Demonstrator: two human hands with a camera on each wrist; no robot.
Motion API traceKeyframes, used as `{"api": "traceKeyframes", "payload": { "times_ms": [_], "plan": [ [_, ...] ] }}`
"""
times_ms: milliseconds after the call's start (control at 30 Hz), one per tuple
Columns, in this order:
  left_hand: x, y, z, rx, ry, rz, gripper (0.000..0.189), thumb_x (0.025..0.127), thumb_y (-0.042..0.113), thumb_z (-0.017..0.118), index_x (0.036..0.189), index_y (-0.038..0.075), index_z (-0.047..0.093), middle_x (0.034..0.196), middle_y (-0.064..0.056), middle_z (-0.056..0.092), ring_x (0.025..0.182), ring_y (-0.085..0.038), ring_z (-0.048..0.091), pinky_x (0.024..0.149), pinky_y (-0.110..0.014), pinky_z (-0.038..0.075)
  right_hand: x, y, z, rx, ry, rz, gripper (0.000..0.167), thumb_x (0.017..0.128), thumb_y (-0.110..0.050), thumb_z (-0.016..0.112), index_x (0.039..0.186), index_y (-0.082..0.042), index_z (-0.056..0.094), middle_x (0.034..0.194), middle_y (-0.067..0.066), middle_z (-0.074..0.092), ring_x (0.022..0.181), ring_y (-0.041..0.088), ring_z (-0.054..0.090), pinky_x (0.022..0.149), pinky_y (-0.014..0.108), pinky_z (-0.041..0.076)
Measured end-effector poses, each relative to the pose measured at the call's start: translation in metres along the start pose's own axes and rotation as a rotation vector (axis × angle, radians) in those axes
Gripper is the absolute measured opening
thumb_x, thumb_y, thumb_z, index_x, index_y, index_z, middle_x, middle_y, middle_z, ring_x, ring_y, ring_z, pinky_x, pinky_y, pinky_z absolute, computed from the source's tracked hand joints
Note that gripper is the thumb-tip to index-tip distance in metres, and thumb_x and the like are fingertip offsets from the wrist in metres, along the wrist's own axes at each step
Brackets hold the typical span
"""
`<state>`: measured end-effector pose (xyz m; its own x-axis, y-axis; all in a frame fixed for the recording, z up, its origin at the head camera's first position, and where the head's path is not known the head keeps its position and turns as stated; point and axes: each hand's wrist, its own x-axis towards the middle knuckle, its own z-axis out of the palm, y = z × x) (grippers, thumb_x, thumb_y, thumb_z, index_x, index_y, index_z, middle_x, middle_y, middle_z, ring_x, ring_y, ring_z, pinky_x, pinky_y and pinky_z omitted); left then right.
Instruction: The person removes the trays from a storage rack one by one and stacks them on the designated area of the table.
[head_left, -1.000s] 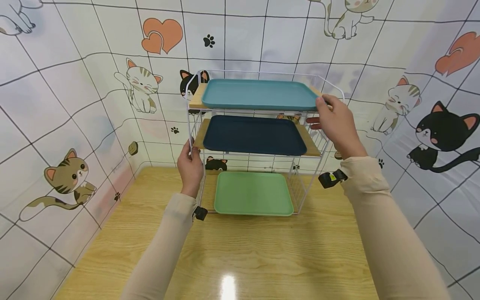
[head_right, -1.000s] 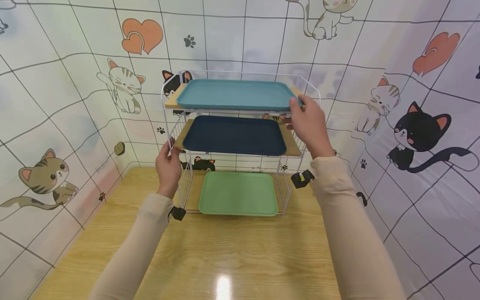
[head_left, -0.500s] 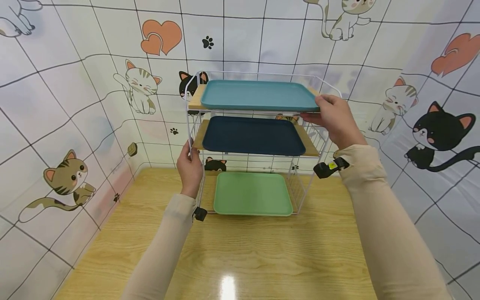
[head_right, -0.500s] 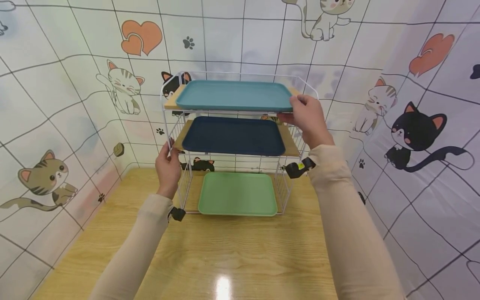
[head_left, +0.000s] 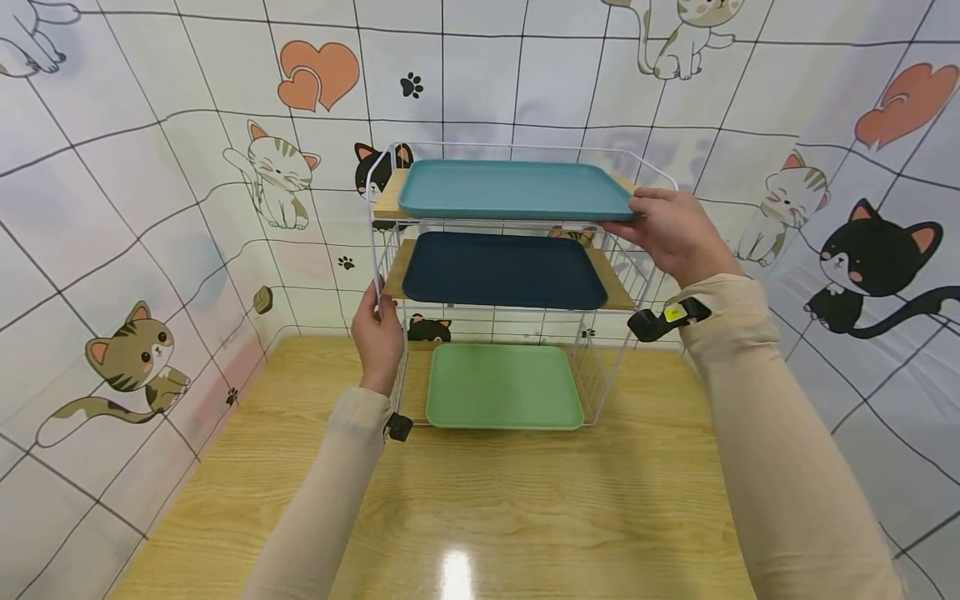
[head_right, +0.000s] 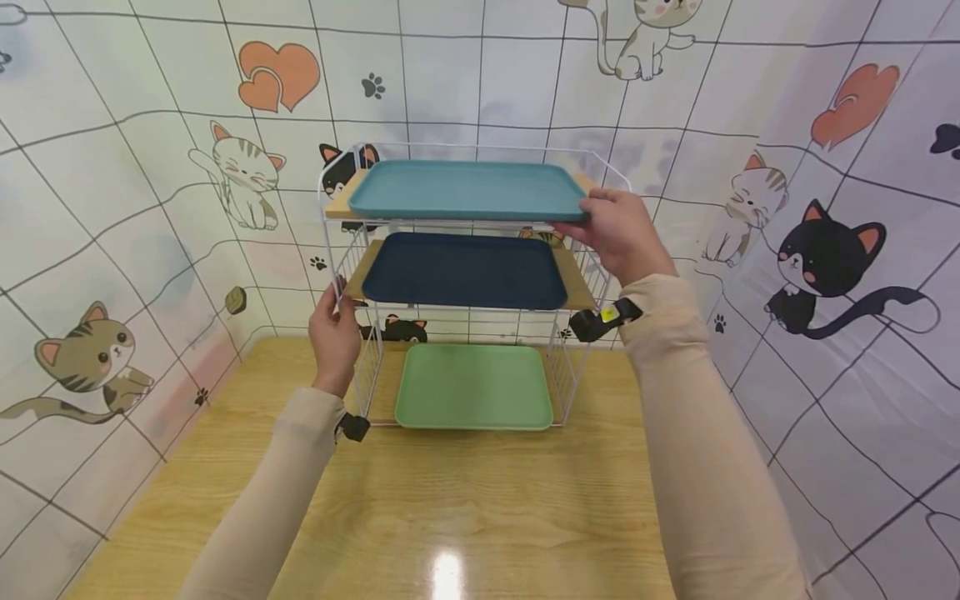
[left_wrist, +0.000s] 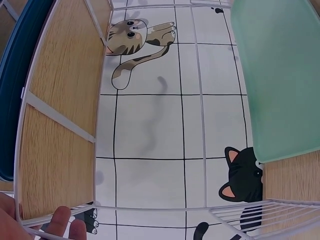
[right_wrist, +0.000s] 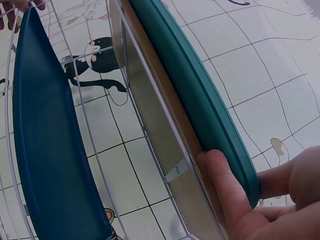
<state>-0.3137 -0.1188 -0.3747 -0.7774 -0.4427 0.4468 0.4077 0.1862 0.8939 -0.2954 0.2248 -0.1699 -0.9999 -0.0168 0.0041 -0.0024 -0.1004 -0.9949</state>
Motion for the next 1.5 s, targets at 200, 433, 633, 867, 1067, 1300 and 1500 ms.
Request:
{"api": "traceKeyframes", "payload": {
  "times_ms": [200, 433, 633, 867, 1067, 1300, 1500],
  "plan": [
    [0.001, -0.001, -0.002, -0.021, -0.003, 0.000, 0.039, 0.109, 0.011, 0.047, 0.147, 0.007, 0.057, 0.134, -0.020, 0.065, 0.056, 0.001, 0.047, 0.047, -0.017, 0.034, 0.000, 0.000, 0.001, -0.002, -0.024, -0.014, 0.064, 0.111, -0.010, 0.033, 0.165, -0.009, 0.000, 0.172, 0.009, 0.007, 0.153, 0.026, 0.029, 0.093, 0.019, 0.053],
    [0.002, -0.003, -0.002, -0.014, -0.010, 0.014, 0.039, 0.108, 0.011, 0.048, 0.145, 0.006, 0.059, 0.138, -0.017, 0.064, 0.047, 0.000, 0.035, 0.048, -0.017, 0.031, -0.006, 0.001, 0.000, -0.020, -0.040, -0.042, 0.065, 0.110, -0.008, 0.034, 0.164, -0.008, -0.001, 0.172, 0.006, 0.005, 0.152, 0.028, 0.030, 0.094, 0.021, 0.053],
    [0.002, -0.004, -0.001, -0.023, -0.001, 0.027, 0.039, 0.107, 0.009, 0.048, 0.144, 0.005, 0.059, 0.131, -0.020, 0.067, 0.047, 0.000, 0.036, 0.047, -0.017, 0.031, -0.010, 0.003, -0.001, 0.012, -0.041, -0.044, 0.066, 0.110, -0.005, 0.035, 0.165, -0.011, -0.001, 0.172, 0.004, 0.004, 0.152, 0.026, 0.031, 0.093, 0.021, 0.053],
    [0.002, -0.004, -0.001, -0.025, 0.000, 0.042, 0.039, 0.107, 0.008, 0.049, 0.144, 0.007, 0.060, 0.145, -0.011, 0.060, 0.087, -0.023, 0.065, 0.050, -0.016, 0.034, -0.016, 0.004, 0.000, 0.081, 0.009, -0.062, 0.061, 0.109, -0.006, 0.038, 0.165, -0.009, 0.013, 0.170, 0.006, 0.016, 0.147, 0.027, 0.040, 0.091, 0.022, 0.055],
    [0.003, -0.002, -0.001, -0.035, -0.008, 0.051, 0.039, 0.106, 0.008, 0.049, 0.143, 0.008, 0.061, 0.144, -0.011, 0.061, 0.105, -0.033, 0.068, 0.051, -0.016, 0.034, -0.021, 0.004, 0.002, 0.090, 0.055, -0.089, 0.060, 0.109, -0.007, 0.040, 0.164, -0.008, 0.017, 0.170, 0.007, 0.018, 0.148, 0.031, 0.038, 0.088, 0.024, 0.056],
    [0.002, -0.003, -0.002, -0.030, -0.012, 0.064, 0.039, 0.107, 0.008, 0.050, 0.144, 0.008, 0.060, 0.145, -0.010, 0.060, 0.130, -0.030, 0.059, 0.057, -0.018, 0.036, -0.026, 0.005, 0.001, 0.104, 0.060, -0.084, 0.060, 0.110, -0.008, 0.040, 0.165, -0.010, 0.016, 0.171, 0.004, 0.011, 0.149, 0.032, 0.035, 0.091, 0.025, 0.055],
    [0.003, -0.006, -0.002, -0.008, -0.005, 0.074, 0.038, 0.107, 0.008, 0.050, 0.143, 0.008, 0.061, 0.143, -0.011, 0.062, 0.092, -0.016, 0.069, 0.051, -0.017, 0.033, -0.033, 0.006, 0.000, 0.113, 0.065, -0.097, 0.059, 0.109, -0.007, 0.040, 0.164, -0.010, 0.019, 0.171, 0.004, 0.011, 0.149, 0.034, 0.034, 0.091, 0.027, 0.055]
  ]
}}
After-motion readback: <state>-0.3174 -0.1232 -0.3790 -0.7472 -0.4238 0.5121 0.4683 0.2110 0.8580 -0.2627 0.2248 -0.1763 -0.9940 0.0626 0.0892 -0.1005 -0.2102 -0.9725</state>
